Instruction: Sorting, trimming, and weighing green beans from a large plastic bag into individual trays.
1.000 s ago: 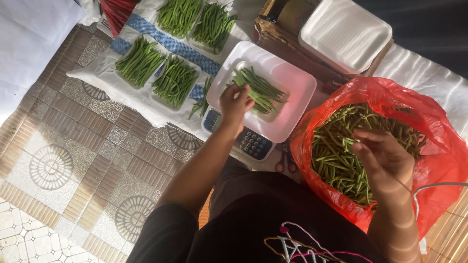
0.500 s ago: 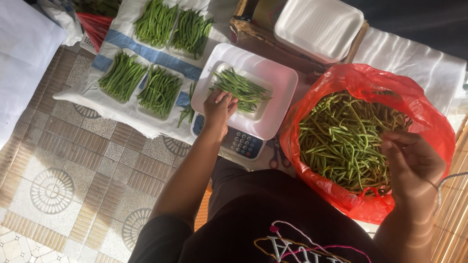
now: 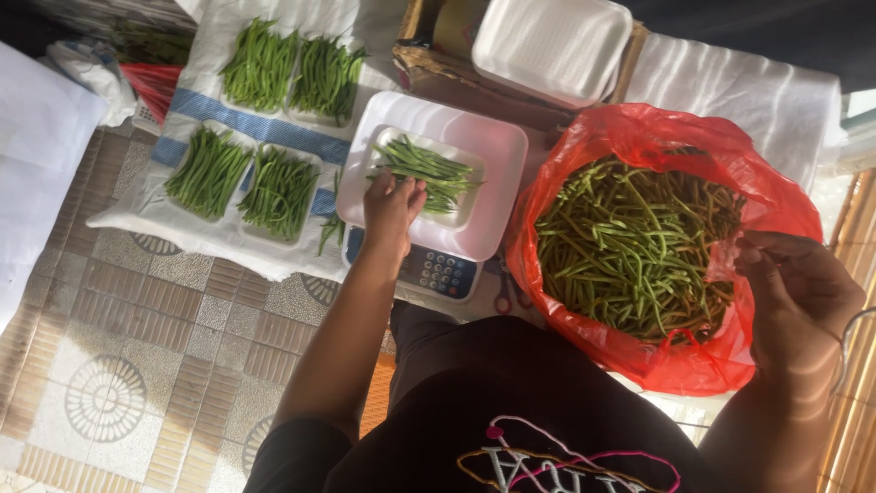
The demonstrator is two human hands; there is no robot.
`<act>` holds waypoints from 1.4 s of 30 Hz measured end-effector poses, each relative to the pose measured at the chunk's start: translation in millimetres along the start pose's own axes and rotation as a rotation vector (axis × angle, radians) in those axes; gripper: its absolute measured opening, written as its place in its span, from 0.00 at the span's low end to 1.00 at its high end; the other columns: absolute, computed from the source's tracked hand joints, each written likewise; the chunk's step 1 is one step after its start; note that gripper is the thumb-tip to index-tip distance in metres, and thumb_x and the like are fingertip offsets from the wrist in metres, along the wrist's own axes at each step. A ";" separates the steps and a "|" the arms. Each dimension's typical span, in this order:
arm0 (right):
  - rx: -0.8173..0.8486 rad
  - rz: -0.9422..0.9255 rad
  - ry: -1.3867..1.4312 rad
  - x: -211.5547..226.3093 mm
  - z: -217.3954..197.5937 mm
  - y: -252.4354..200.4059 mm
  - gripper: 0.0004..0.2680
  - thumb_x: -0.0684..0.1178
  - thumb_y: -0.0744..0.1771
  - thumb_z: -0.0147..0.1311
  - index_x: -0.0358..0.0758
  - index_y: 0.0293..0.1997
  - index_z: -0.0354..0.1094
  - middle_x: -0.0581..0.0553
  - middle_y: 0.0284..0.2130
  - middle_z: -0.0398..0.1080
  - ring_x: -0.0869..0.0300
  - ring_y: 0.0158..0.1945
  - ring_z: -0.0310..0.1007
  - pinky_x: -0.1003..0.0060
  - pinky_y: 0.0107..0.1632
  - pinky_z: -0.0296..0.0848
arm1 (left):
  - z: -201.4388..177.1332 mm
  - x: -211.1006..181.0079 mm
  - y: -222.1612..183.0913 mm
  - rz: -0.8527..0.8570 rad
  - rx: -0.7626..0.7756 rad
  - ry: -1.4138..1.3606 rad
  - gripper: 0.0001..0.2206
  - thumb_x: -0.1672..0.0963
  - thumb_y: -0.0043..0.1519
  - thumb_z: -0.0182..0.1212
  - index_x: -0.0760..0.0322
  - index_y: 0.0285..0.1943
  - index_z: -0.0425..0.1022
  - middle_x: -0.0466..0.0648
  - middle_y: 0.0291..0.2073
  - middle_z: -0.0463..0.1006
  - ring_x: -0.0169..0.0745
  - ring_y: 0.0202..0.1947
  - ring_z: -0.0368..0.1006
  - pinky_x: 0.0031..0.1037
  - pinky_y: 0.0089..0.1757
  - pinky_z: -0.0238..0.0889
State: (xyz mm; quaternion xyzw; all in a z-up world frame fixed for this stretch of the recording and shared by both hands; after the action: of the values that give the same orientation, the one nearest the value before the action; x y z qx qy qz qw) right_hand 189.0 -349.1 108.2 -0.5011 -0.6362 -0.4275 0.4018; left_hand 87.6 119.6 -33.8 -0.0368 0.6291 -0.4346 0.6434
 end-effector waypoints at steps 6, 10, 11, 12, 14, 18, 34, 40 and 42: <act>-0.082 0.003 -0.001 5.9 -21.8 -3.4 0.04 0.35 0.75 0.56 0.36 0.55 0.70 0.44 0.45 0.74 0.63 0.44 0.75 0.74 0.52 0.76 | 10.7 -11.9 -22.9 -0.021 0.054 0.100 0.30 0.62 0.65 0.54 0.69 0.78 0.49 0.58 0.57 0.73 0.44 0.56 0.75 0.32 0.60 0.72; -0.144 0.016 0.025 4.9 -28.5 -3.2 0.04 0.37 0.74 0.58 0.36 0.54 0.71 0.45 0.44 0.75 0.64 0.44 0.76 0.75 0.49 0.76 | 6.2 -2.6 -12.9 0.012 0.097 0.101 0.30 0.62 0.64 0.53 0.72 0.77 0.49 0.64 0.67 0.64 0.47 0.61 0.72 0.36 0.61 0.69; -0.113 -0.009 0.000 7.3 -25.7 -3.2 0.03 0.36 0.74 0.57 0.35 0.53 0.72 0.43 0.45 0.75 0.63 0.45 0.76 0.74 0.49 0.76 | 1.5 1.5 -7.8 0.014 0.095 0.067 0.30 0.62 0.64 0.54 0.72 0.77 0.49 0.64 0.69 0.61 0.50 0.61 0.73 0.38 0.61 0.69; -0.083 -0.033 -0.027 9.6 -23.0 -3.1 0.03 0.35 0.74 0.56 0.34 0.52 0.72 0.42 0.45 0.75 0.61 0.46 0.76 0.73 0.49 0.75 | -3.0 5.5 -2.6 0.016 0.094 0.033 0.31 0.62 0.63 0.55 0.72 0.77 0.49 0.64 0.72 0.57 0.52 0.61 0.73 0.41 0.61 0.70; -0.022 -0.045 -0.179 18.7 -6.4 7.0 0.04 0.37 0.72 0.58 0.31 0.52 0.74 0.39 0.44 0.76 0.59 0.45 0.76 0.69 0.47 0.76 | -4.9 4.9 -6.4 0.024 0.106 0.054 0.31 0.62 0.64 0.55 0.72 0.77 0.48 0.60 0.74 0.53 0.53 0.62 0.73 0.41 0.61 0.69; 0.134 0.001 -0.543 -26.3 45.8 43.0 0.06 0.44 0.69 0.57 0.42 0.48 0.80 0.35 0.35 0.77 0.33 0.41 0.75 0.45 0.43 0.72 | -18.0 14.0 -1.6 0.069 0.091 -0.012 0.29 0.61 0.65 0.60 0.69 0.75 0.55 0.67 0.70 0.46 0.68 0.62 0.70 0.52 0.60 0.66; 0.094 -0.252 -0.846 -59.0 5.3 92.6 0.08 0.43 0.72 0.55 0.38 0.54 0.78 0.31 0.39 0.77 0.30 0.43 0.75 0.39 0.43 0.73 | -72.9 13.6 -32.5 0.119 0.040 0.158 0.22 0.55 0.65 0.62 0.60 0.68 0.67 0.55 0.64 0.64 0.53 0.57 0.71 0.46 0.55 0.69; -0.037 -0.156 -0.713 6.2 -15.2 85.7 0.27 0.30 0.68 0.58 0.21 0.75 0.46 0.18 0.59 0.71 0.32 0.55 0.75 0.38 0.52 0.74 | -64.3 17.9 -40.7 0.090 0.034 0.193 0.18 0.56 0.63 0.59 0.58 0.63 0.70 0.50 0.58 0.70 0.43 0.51 0.73 0.33 0.49 0.70; -0.079 -0.137 -0.484 -16.0 -19.5 90.3 0.12 0.40 0.69 0.57 0.42 0.61 0.73 0.47 0.48 0.77 0.53 0.48 0.78 0.63 0.45 0.75 | -60.4 18.8 -39.6 0.102 0.041 0.207 0.17 0.56 0.63 0.59 0.56 0.62 0.71 0.48 0.57 0.71 0.42 0.50 0.73 0.34 0.49 0.69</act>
State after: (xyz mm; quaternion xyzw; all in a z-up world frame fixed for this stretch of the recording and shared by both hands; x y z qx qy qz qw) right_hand 282.0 -360.3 112.0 -0.5597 -0.7292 -0.3459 0.1881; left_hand 13.3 113.8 -37.3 0.0532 0.6841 -0.4157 0.5970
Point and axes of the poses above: each hand's wrist, its own y-axis towards the middle knuckle, its own z-axis out of the palm, x = y × z, the point moved 8 cm from there along y, towards the middle knuckle
